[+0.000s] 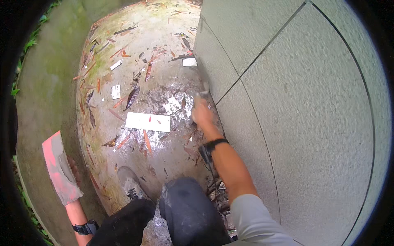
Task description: Applying mortar to an exterior wall and smoothing it with a trowel and float.
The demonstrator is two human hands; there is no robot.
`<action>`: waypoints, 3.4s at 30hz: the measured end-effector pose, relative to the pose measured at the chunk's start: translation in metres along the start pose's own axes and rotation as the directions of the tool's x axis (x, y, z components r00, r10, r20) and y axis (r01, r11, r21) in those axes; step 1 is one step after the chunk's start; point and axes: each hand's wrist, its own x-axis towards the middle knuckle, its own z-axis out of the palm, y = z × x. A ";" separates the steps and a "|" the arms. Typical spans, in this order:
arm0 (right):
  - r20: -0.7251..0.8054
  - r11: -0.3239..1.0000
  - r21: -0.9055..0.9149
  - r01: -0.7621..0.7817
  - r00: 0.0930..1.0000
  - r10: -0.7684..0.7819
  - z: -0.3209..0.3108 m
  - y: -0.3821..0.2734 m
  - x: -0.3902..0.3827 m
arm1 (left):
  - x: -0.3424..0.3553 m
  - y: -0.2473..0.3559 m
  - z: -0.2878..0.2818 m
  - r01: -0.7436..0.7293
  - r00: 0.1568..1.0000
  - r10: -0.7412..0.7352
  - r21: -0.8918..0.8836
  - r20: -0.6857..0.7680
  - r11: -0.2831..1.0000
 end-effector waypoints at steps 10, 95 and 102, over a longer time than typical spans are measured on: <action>0.245 0.985 0.098 0.139 0.956 -0.159 0.020 -0.064 -0.024 | 0.005 -0.019 0.012 0.077 0.996 -0.080 -0.055 -0.043 0.995; 0.368 0.737 -0.402 -0.543 0.641 0.673 -0.090 0.140 -0.525 | -0.044 0.087 0.333 -0.147 0.518 -0.009 0.099 0.855 0.984; 0.464 0.526 -0.256 -0.811 0.374 0.803 -0.082 0.075 -0.619 | -0.122 0.085 0.312 0.106 0.515 -0.330 0.323 0.791 0.940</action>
